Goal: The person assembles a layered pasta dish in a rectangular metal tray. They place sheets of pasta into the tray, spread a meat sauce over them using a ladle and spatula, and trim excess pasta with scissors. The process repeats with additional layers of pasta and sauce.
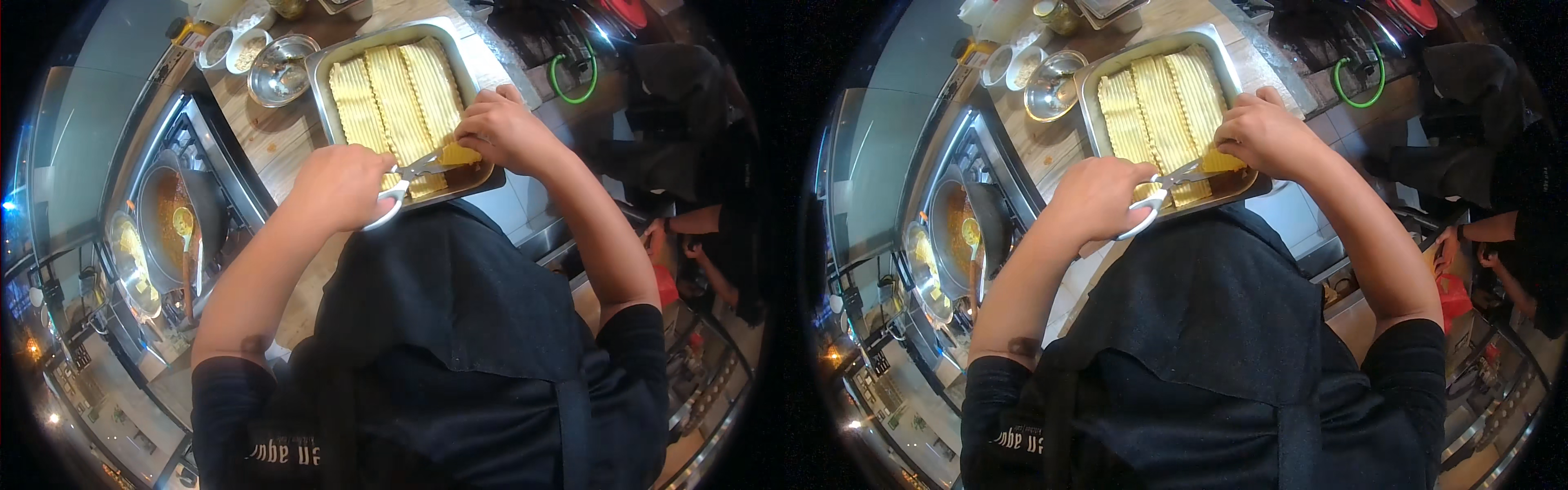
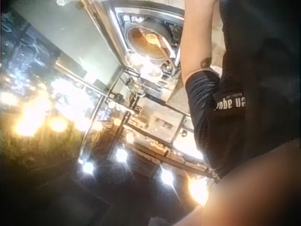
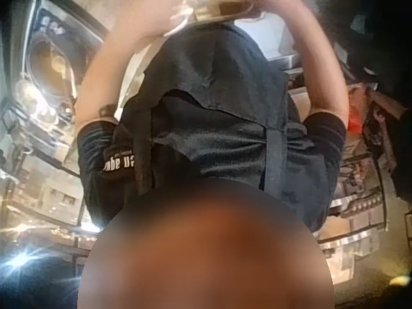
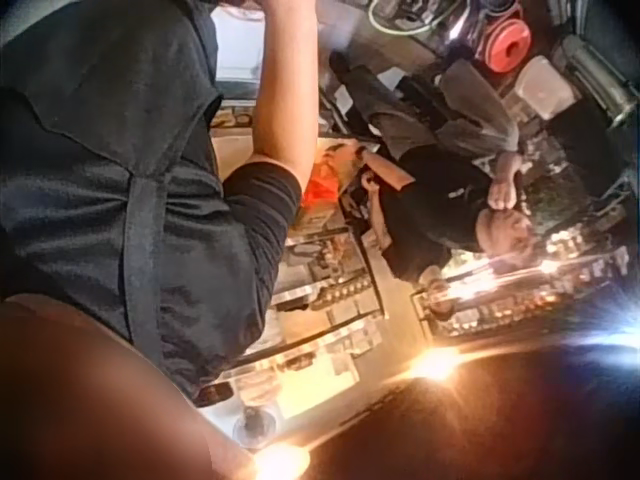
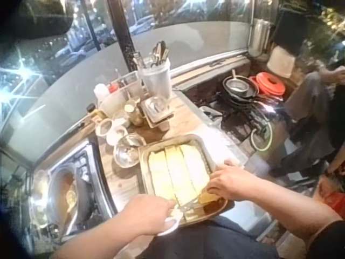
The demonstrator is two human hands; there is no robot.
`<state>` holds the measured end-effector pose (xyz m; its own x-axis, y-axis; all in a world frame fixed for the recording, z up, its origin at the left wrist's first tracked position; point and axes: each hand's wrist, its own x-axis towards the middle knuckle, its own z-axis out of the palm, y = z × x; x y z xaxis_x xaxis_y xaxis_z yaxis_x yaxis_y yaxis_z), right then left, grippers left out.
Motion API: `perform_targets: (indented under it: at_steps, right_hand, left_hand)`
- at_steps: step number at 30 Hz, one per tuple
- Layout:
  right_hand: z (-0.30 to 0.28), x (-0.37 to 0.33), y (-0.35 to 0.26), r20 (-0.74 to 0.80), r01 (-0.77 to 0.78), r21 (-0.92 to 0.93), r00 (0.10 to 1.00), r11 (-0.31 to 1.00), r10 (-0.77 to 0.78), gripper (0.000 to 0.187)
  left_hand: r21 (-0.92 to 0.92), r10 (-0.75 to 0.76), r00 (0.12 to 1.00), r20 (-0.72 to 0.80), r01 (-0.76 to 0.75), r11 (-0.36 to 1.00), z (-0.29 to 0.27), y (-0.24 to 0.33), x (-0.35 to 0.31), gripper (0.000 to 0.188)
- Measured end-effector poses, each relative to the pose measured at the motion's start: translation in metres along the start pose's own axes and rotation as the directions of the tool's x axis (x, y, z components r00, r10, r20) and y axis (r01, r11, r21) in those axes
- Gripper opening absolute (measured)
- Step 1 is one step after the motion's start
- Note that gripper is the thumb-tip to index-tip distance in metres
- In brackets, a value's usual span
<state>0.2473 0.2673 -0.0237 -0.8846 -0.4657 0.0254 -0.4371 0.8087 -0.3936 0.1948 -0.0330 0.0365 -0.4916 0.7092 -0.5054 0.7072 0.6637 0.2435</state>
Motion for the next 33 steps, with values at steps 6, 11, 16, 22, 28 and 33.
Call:
perform_targets:
  at_steps: [6,11,16,22,28,33]
  right_hand:
    - [0.012,0.001,0.009,-0.001,-0.024,0.036,1.000,0.999,0.024,0.015]
    - [0.016,-0.003,0.016,-0.013,-0.052,0.069,0.999,0.996,0.053,0.014]
    - [0.017,-0.005,0.020,-0.008,-0.052,0.096,0.999,0.994,0.053,0.014]
    - [0.013,-0.008,0.014,0.003,-0.087,0.126,0.996,0.988,0.087,0.015]
    - [0.014,-0.014,0.014,0.017,-0.097,0.164,0.995,0.982,0.095,0.013]
    - [0.013,-0.012,0.013,0.035,-0.085,0.190,0.996,0.978,0.080,0.013]
  left_hand:
    - [0.025,0.068,0.997,-0.029,-0.068,0.997,0.011,0.001,0.017,0.038]
    - [-0.013,0.092,0.996,-0.001,-0.092,0.996,0.018,-0.002,0.024,0.029]
    - [-0.060,0.101,0.994,0.033,-0.099,0.993,0.014,-0.001,0.026,0.029]
    - [-0.028,0.102,0.995,0.020,-0.102,0.994,0.014,0.011,0.038,0.028]
    - [0.004,0.102,0.994,0.045,-0.102,0.995,0.013,0.009,0.035,0.028]
    - [-0.005,0.069,0.997,0.037,-0.069,0.998,0.009,0.019,0.036,0.028]
